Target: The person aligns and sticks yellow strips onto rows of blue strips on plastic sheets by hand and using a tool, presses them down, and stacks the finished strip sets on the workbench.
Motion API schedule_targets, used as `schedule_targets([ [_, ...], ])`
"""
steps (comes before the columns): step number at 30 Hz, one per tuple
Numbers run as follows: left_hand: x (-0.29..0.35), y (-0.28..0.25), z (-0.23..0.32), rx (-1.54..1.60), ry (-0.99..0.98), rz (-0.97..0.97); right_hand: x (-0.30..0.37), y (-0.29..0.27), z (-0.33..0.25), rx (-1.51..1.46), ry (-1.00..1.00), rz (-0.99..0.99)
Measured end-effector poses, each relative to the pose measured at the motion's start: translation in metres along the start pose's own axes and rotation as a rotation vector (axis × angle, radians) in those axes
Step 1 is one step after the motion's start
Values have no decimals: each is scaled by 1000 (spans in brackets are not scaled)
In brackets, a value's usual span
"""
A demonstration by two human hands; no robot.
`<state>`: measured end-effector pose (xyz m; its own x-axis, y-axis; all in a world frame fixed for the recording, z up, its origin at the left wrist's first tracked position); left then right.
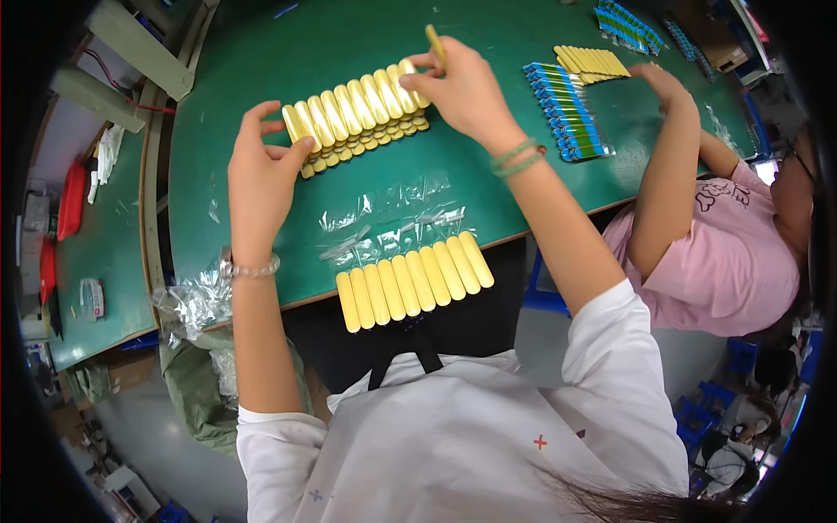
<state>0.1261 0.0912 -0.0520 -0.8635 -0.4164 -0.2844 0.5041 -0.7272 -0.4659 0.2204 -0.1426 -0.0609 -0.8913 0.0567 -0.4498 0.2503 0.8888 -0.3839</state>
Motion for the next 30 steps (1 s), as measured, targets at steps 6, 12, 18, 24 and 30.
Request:
schedule_targets([
  [6,1,10,-24,-231,119,-5,2,11,37,-73,104,-185],
  [12,20,10,0,-228,303,132,7,2,25,163,-34,-303],
  [18,90,56,66,-162,748,-422,-1,-3,25,-229,232,-58],
  [24,77,54,55,-218,753,-414,-2,-4,25,-337,215,-29],
  [30,72,63,46,-267,685,-351,0,-1,21,-433,180,-38],
])
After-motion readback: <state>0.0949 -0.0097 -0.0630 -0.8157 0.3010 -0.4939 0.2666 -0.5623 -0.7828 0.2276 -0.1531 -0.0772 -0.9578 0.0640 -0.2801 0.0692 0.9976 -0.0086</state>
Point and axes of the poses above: each hand's wrist, its own x-axis away from the middle knuckle, its own y-axis out of the palm, z = x × y, the point moved 5 cm from there along -x, towards the middle knuckle, and after that the axes turned 15 degrees about z, right-handed, at the moved point
